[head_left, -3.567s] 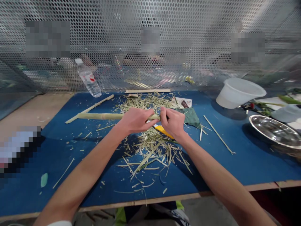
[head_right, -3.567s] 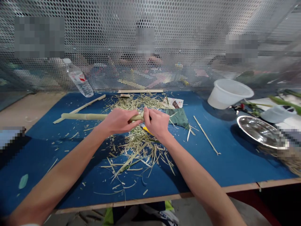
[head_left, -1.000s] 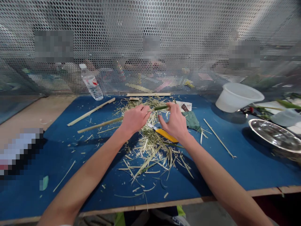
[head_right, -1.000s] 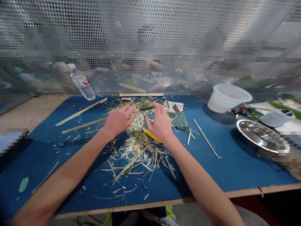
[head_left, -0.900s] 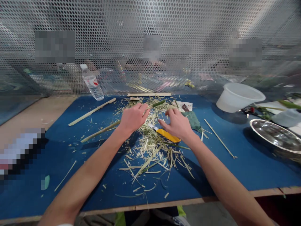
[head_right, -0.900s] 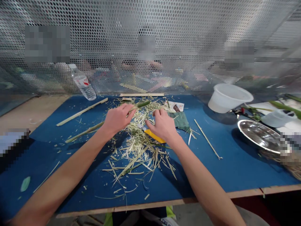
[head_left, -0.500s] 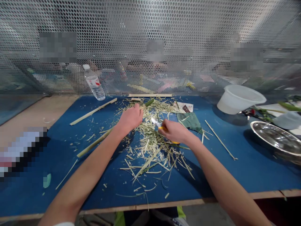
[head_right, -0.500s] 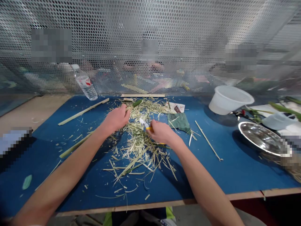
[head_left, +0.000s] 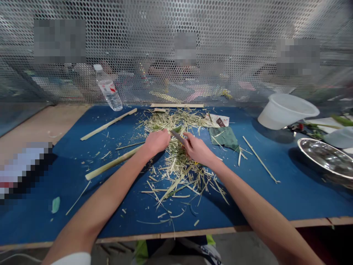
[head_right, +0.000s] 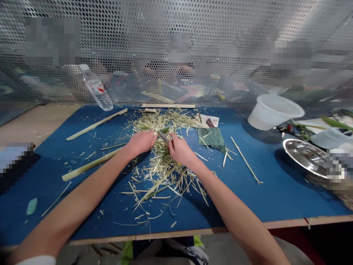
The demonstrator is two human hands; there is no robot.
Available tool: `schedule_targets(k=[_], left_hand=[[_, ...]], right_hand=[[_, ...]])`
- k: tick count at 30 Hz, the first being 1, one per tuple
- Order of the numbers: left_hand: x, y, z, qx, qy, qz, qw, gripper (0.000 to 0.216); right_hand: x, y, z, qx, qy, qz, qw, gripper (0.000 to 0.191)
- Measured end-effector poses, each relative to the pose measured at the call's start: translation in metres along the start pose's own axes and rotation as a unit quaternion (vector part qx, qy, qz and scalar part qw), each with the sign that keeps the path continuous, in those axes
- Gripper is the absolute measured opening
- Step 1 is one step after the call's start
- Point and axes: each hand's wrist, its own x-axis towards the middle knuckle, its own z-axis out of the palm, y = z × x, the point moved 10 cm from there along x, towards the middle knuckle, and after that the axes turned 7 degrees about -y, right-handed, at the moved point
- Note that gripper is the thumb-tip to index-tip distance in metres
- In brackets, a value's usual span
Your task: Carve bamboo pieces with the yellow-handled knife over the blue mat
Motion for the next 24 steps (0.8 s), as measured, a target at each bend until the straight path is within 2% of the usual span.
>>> schedule_targets(k=[7,12,16,24], left_hand=[[0.000,0.001,-0.001,0.000,0.000,-0.007,1.000,0.047],[0.000,0.000,0.000,0.003,0.001,-0.013,1.000,0.046],[0.000,0.002,0.000,0.002,0.003,-0.008,1.000,0.045],[0.001,0.005,0.000,-0.004,0.014,-0.001,1.000,0.047]], right_hand=[[0.003,-0.007,0.003,-0.116,0.033,0.018,0.993,0.036],[0.000,-0.013,-0.001,-0.149,0.046,0.051,0.987,0.038],[0.001,-0.015,0.009,-0.183,0.013,0.087,0.979,0.039],[0.005,-0.012,0.019,-0.230,-0.015,0.098,0.968,0.037]])
